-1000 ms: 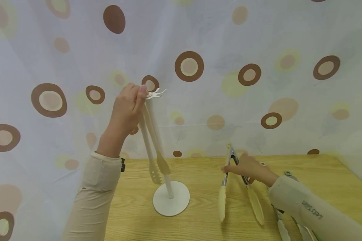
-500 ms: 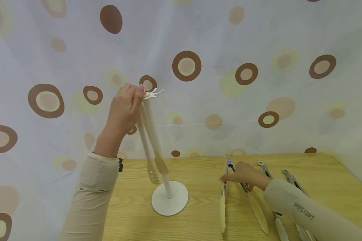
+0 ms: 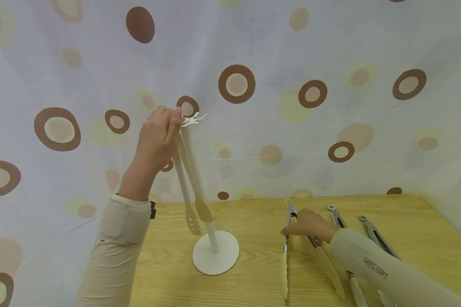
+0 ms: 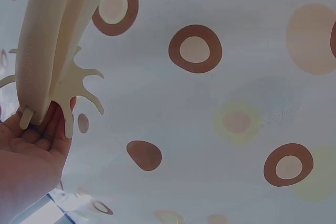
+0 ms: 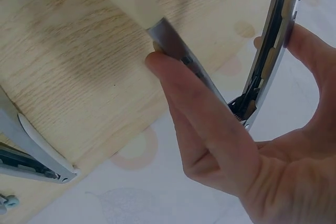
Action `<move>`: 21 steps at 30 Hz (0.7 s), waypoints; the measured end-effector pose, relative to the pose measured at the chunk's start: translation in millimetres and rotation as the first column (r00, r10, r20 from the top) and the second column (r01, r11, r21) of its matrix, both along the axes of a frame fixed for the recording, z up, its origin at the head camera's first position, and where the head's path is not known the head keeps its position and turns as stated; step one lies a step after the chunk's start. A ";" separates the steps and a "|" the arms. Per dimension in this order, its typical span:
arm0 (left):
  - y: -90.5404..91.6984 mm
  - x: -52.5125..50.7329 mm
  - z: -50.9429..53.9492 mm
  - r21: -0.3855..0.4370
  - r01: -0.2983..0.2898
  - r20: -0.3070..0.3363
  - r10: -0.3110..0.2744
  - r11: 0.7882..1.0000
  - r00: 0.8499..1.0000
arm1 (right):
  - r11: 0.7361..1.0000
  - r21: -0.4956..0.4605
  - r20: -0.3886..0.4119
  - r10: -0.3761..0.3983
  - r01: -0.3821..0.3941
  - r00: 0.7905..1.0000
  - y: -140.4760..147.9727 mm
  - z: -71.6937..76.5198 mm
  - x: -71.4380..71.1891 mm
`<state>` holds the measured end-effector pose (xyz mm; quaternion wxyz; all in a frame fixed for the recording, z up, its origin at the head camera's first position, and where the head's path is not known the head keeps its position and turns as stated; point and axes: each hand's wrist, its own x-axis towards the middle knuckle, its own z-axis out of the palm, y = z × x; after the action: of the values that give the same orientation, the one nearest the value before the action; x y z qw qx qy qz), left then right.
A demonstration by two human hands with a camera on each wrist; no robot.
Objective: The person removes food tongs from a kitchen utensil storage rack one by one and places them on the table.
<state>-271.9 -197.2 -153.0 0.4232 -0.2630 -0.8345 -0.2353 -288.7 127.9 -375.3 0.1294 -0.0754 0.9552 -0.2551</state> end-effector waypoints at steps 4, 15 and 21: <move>-0.7 -0.5 0.2 -0.002 -0.007 0.005 0.007 1.000 1.000 | 0.999 0.038 -0.015 0.008 -0.007 1.000 -1.4 -4.5 -4.9; -1.0 -1.5 -0.2 0.001 0.001 0.004 -0.001 1.000 1.000 | 0.993 0.112 -0.036 0.048 -0.043 0.998 -9.1 -23.4 -15.6; -1.0 -1.1 0.2 0.001 0.003 0.015 -0.003 1.000 1.000 | 0.997 0.075 -0.029 0.019 -0.017 0.999 -17.1 -23.6 -9.1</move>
<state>-273.0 -198.2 -152.8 0.4169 -0.2623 -0.8370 -0.2383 -297.7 110.9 -398.9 0.1203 -0.0828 0.9652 -0.2169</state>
